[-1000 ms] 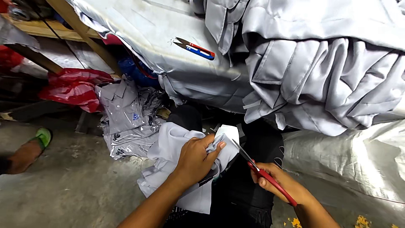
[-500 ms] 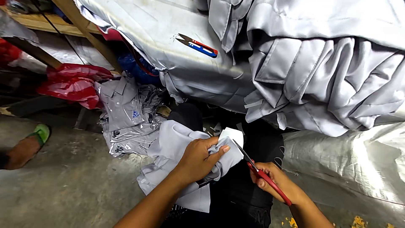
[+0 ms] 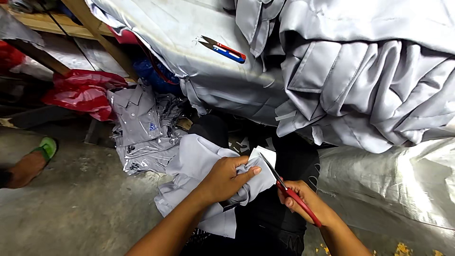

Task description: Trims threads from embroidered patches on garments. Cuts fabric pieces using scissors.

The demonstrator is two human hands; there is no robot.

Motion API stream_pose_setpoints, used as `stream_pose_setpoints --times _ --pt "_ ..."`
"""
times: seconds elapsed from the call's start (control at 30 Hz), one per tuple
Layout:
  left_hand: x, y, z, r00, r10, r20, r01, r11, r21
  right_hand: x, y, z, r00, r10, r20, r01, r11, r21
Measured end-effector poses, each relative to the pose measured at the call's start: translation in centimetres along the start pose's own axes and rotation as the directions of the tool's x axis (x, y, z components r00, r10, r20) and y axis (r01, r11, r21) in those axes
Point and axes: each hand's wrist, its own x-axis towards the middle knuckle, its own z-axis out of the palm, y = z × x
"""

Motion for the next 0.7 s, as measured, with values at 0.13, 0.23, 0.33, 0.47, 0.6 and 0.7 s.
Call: stream_pose_setpoints --times 0.13,0.23,0.33,0.47,0.6,0.7 --pt "0.1 -0.1 -0.3 0.999 -0.003 0.034 0.004 1.0 -0.024 0.0 0.2 0.1 0.999 0.027 -0.045 -0.027 1.0 0.013" --pt "0.1 -0.1 -0.5 0.996 -0.001 0.089 0.001 1.0 -0.003 0.0 0.4 -0.1 1.0 0.008 -0.004 -0.008 1.0 0.019" --pt "0.2 -0.1 -0.6 0.987 0.003 0.16 -0.009 0.999 0.032 0.0 0.3 -0.2 0.999 0.033 0.025 -0.035 0.998 0.049" --pt "0.2 -0.1 -0.6 0.979 0.002 0.202 -0.03 0.99 0.137 0.1 -0.1 -0.2 0.991 0.107 -0.087 -0.1 0.992 0.079" --pt "0.2 0.8 0.8 0.965 0.029 0.26 -0.142 0.893 0.428 1.9 -2.1 0.1 0.946 0.002 -0.325 -0.029 0.997 -0.078" --pt "0.2 1.5 2.1 0.971 0.02 0.239 -0.161 0.792 0.589 4.1 -3.5 0.9 0.938 -0.06 -0.341 -0.007 0.982 -0.19"
